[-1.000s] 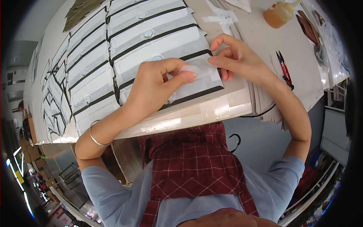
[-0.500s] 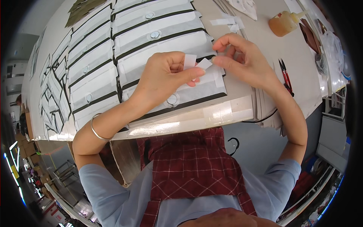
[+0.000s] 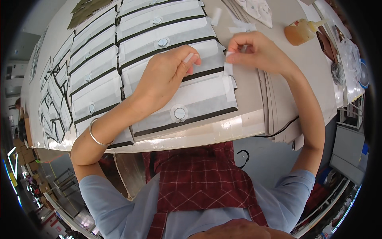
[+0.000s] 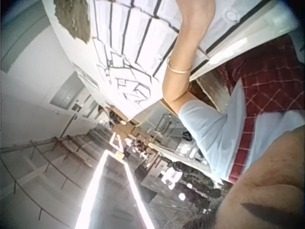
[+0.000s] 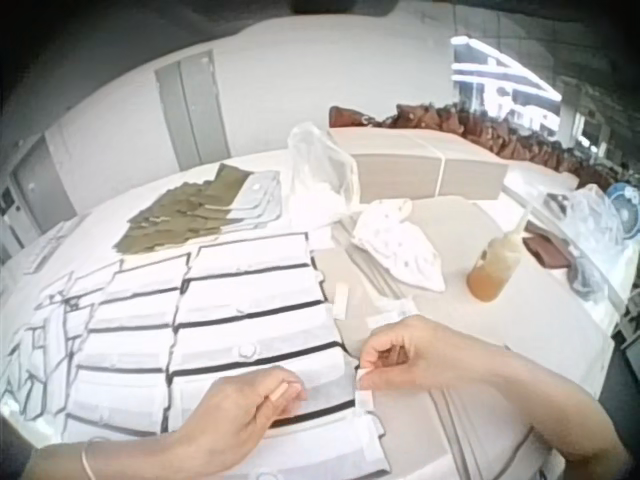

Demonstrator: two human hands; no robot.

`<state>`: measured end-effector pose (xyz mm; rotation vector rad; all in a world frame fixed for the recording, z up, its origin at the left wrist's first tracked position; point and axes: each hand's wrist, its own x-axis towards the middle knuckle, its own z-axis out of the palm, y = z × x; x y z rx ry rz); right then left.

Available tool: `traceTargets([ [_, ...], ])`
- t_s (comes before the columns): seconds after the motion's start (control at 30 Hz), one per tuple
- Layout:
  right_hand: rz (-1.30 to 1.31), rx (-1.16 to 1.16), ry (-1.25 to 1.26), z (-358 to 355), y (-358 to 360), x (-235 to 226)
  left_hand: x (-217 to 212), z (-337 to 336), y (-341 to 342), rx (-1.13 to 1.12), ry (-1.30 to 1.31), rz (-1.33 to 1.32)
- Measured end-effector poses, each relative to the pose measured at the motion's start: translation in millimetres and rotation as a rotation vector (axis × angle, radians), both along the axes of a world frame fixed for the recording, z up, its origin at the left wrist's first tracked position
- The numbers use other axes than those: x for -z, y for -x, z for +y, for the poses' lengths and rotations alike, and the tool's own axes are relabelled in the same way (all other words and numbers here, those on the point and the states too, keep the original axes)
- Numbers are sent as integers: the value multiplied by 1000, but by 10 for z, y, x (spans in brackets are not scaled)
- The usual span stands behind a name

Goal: The person assembles face masks by hand on a white table. They pick up small white paper pieces, fold them, and attach them to the top edge of pre-cut mask bodies laid out in rows. The person works systematically across the items, pressing the folded pieces into place.

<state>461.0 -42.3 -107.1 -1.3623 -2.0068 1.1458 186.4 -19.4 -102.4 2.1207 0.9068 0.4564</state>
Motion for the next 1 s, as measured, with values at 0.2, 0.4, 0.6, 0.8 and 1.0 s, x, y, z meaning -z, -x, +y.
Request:
traceTargets([
  [0.2,-65,-6,-51,292,62,76,162,110,-28,227,-496,52],
  [0.4,-109,-5,-6,348,99,96,241,76,-52,386,-563,123],
  [0.6,-27,7,14,362,115,189,268,64,-74,448,-597,169],
  [0.8,142,203,241,145,213,121,285,29,-53,426,-574,165],
  [1.0,301,304,264,77,264,267,291,29,-47,415,-512,107],
])
